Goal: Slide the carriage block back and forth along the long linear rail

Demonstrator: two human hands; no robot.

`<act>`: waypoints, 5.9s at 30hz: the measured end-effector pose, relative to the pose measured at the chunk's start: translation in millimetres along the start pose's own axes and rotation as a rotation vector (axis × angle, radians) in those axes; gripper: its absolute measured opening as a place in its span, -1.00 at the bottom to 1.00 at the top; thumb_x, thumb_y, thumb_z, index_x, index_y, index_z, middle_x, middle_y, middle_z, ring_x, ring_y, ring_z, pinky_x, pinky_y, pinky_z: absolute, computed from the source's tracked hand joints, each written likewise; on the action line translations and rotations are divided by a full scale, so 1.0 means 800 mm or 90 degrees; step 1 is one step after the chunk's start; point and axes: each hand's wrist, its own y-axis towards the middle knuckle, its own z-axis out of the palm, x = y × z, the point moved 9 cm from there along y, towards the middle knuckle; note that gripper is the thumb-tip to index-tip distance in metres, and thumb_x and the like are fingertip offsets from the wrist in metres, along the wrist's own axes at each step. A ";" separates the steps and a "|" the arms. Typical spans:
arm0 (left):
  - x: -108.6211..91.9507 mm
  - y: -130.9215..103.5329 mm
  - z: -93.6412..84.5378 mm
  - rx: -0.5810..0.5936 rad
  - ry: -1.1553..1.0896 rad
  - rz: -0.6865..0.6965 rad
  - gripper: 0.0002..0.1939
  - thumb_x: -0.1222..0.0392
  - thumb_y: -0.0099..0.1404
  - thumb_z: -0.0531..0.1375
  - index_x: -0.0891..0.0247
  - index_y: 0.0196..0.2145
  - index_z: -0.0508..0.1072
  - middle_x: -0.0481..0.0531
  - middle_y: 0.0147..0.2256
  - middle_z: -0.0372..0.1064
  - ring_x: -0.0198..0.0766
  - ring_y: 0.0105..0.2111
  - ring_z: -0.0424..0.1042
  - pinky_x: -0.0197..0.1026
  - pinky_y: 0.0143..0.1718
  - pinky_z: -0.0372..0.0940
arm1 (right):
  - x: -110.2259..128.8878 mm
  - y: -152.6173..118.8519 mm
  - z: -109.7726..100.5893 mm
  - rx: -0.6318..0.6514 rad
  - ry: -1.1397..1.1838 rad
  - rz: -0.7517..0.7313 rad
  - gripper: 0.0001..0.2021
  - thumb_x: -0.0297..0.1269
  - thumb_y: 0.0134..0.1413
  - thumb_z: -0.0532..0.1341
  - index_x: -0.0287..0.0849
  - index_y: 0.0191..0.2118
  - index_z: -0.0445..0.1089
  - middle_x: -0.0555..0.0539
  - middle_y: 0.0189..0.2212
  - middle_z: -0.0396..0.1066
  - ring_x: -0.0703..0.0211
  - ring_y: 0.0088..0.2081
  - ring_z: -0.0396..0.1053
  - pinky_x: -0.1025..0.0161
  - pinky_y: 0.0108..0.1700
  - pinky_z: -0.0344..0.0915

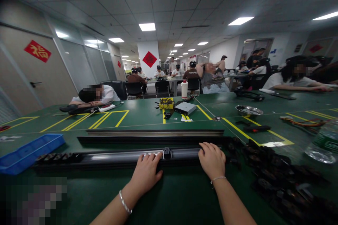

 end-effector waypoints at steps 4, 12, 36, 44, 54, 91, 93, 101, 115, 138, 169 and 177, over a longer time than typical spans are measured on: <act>-0.007 0.003 0.002 -0.001 -0.020 0.013 -0.43 0.03 0.19 0.10 0.08 0.16 0.16 0.09 -0.01 0.32 -0.03 0.02 0.24 0.11 0.14 -0.04 | 0.001 -0.001 -0.002 -0.004 0.000 0.000 -0.59 -0.22 0.09 -0.07 0.01 -0.05 0.43 0.02 0.04 0.38 0.05 0.11 0.18 -0.03 0.09 0.07; -0.013 0.006 0.004 0.004 -0.032 0.013 -0.44 0.04 0.20 0.09 0.09 0.16 0.17 0.08 -0.01 0.32 -0.03 0.02 0.24 0.11 0.14 -0.04 | 0.001 0.000 -0.001 0.002 0.001 0.000 -0.58 -0.21 0.10 -0.08 0.02 -0.05 0.42 0.02 0.04 0.37 0.04 0.11 0.18 -0.04 0.09 0.07; -0.042 0.018 0.008 0.007 -0.048 0.043 -0.43 0.02 0.19 0.09 0.11 0.16 0.17 0.11 -0.04 0.34 -0.01 -0.01 0.27 0.10 0.10 0.01 | 0.001 0.000 0.001 0.022 0.000 0.003 -0.56 -0.20 0.11 -0.11 0.01 -0.01 0.41 0.01 0.07 0.35 0.03 0.13 0.15 -0.03 0.11 0.03; -0.044 0.020 0.009 -0.006 -0.044 0.048 -0.43 0.01 0.18 0.09 0.12 0.15 0.18 0.11 -0.05 0.35 -0.01 -0.03 0.27 0.12 0.09 0.03 | 0.000 0.001 0.003 0.029 -0.003 0.004 -0.56 -0.19 0.12 -0.11 0.00 0.00 0.40 0.01 0.07 0.35 0.03 0.13 0.15 -0.04 0.11 0.04; -0.046 0.022 0.011 0.063 -0.042 0.021 -0.42 0.01 0.19 0.09 0.09 0.16 0.14 0.10 -0.01 0.33 -0.02 0.01 0.26 0.19 0.11 -0.02 | 0.001 0.000 -0.001 -0.001 0.001 0.004 -0.58 -0.24 0.09 -0.07 -0.02 -0.03 0.42 0.01 0.04 0.37 0.04 0.11 0.16 0.00 0.09 0.04; 0.130 -0.015 -0.029 -0.192 0.024 -0.113 -0.61 0.09 0.32 -0.04 0.22 -0.01 0.40 0.14 -0.02 0.41 -0.08 0.01 0.34 0.08 0.10 0.10 | 0.121 -0.038 0.008 0.007 0.165 -0.135 -0.72 -0.18 0.13 0.04 -0.07 -0.13 0.42 -0.06 -0.09 0.45 0.08 0.06 0.27 0.08 0.10 0.07; 0.125 -0.015 -0.034 -0.203 0.022 -0.117 -0.62 0.10 0.32 -0.04 0.23 -0.03 0.41 0.14 -0.04 0.42 -0.08 -0.01 0.35 0.08 0.09 0.10 | 0.120 -0.038 0.009 0.009 0.163 -0.131 -0.72 -0.21 0.12 0.03 -0.09 -0.13 0.42 -0.06 -0.10 0.45 0.09 0.05 0.28 0.10 0.10 0.08; 0.125 -0.016 -0.035 -0.200 0.004 -0.122 -0.63 0.10 0.32 -0.04 0.21 -0.04 0.41 0.12 -0.04 0.43 -0.10 -0.01 0.35 0.08 0.11 0.06 | 0.092 -0.030 0.004 -0.016 0.141 -0.034 -0.62 -0.25 0.04 0.03 -0.16 -0.02 0.34 -0.14 -0.05 0.42 0.07 0.03 0.29 0.01 0.17 -0.05; 0.124 -0.017 -0.037 -0.197 0.014 -0.124 -0.64 0.10 0.32 -0.04 0.19 -0.04 0.40 0.11 -0.04 0.42 -0.09 0.00 0.34 0.10 0.13 0.01 | 0.077 -0.024 0.007 0.010 0.103 0.012 -0.56 -0.20 -0.01 0.03 -0.18 0.01 0.31 -0.18 0.02 0.36 0.00 0.12 0.18 -0.11 0.21 -0.18; 0.126 -0.017 -0.036 -0.187 0.006 -0.125 -0.62 0.10 0.33 -0.07 0.22 -0.03 0.40 0.14 -0.02 0.41 -0.09 0.00 0.34 0.14 0.13 0.01 | 0.029 -0.011 -0.005 -0.015 0.080 0.052 -0.56 -0.22 -0.05 0.02 -0.17 -0.02 0.35 -0.17 -0.02 0.38 -0.02 0.11 0.20 -0.15 0.21 -0.18; 0.135 -0.013 -0.022 -0.174 0.069 -0.091 -0.55 0.07 0.29 -0.12 0.22 0.00 0.38 0.15 -0.03 0.42 -0.07 -0.01 0.35 0.11 0.11 0.00 | -0.057 -0.003 -0.028 -0.185 0.168 0.134 -0.62 -0.28 -0.12 0.08 -0.18 -0.14 0.45 -0.19 -0.03 0.36 -0.02 0.05 0.23 0.08 0.10 0.11; 0.141 -0.012 -0.016 -0.157 0.067 -0.101 -0.49 0.04 0.28 -0.16 0.25 0.01 0.38 0.15 -0.02 0.40 -0.06 0.00 0.34 0.11 0.11 -0.01 | -0.097 0.003 -0.029 -0.211 0.190 0.188 -0.59 -0.29 -0.11 0.05 -0.23 -0.11 0.42 -0.21 -0.09 0.39 0.03 -0.04 0.30 0.13 0.03 0.19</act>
